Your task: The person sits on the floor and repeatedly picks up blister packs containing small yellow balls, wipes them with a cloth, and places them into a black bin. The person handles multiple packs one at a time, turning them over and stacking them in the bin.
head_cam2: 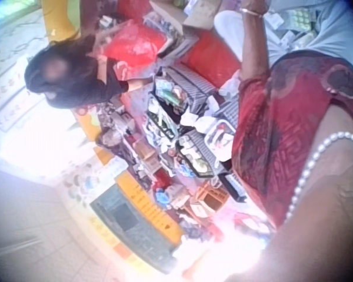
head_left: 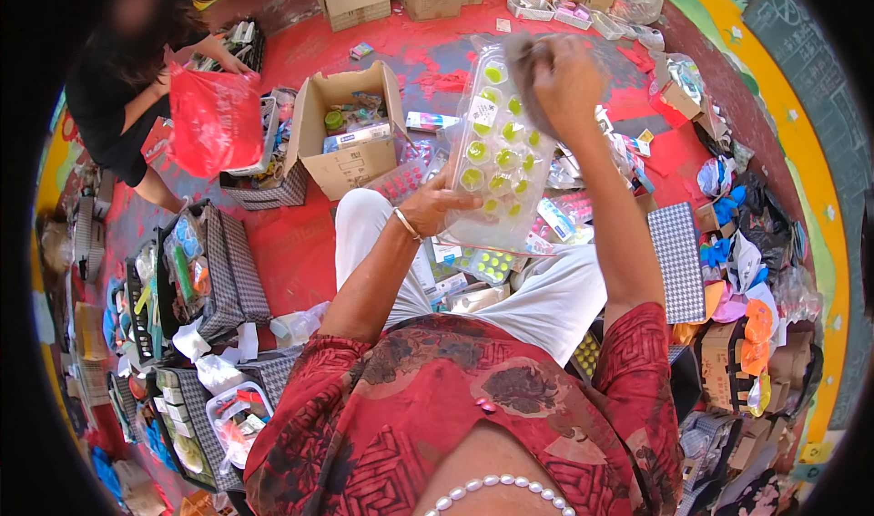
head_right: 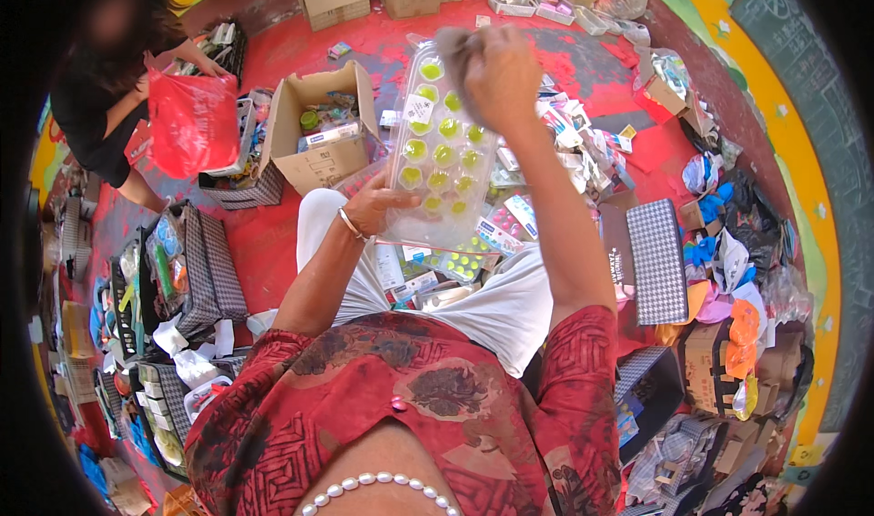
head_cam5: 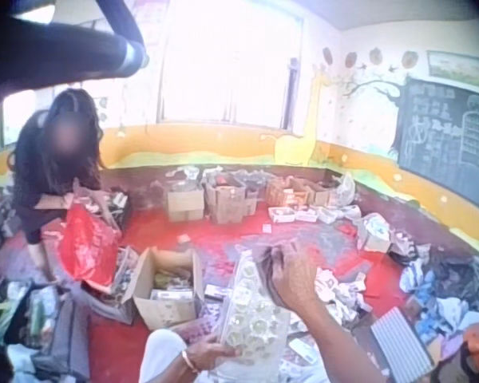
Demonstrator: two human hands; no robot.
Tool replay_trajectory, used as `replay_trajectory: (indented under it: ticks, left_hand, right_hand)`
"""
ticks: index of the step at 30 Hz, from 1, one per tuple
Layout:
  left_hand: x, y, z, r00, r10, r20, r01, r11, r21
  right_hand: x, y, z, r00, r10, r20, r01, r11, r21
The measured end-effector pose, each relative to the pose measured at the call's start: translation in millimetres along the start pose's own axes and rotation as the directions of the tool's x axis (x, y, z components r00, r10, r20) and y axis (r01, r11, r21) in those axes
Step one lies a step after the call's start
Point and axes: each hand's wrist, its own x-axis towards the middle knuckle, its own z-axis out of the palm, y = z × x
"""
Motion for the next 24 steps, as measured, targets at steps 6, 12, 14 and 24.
replay_trajectory:
  ticks: [6,12,14,24]
  left_hand:
    - [17,-1,-10,0.996,-0.083,-0.019,0.084,0.909,0.409]
    - [-2,1,-12,0.997,0.08,0.01,-0.08,0.976,0.201]
    - [-8,2,-14,0.997,0.072,0.005,-0.072,0.979,0.191]
    - [-1,-10,-27,0.97,0.234,0.069,-0.24,0.863,0.445]
  right_hand:
    - [-33,-61,11,0.9,-0.409,0.154,0.401,0.913,0.081]
    - [24,25,-5,0.997,0.06,0.039,-0.06,0.998,0.001]
    - [9,47,0,0.99,0.1,0.101,-0.101,0.995,0.008]
    - [-23,97,-49,0.776,0.63,0.04,-0.574,0.677,0.46]
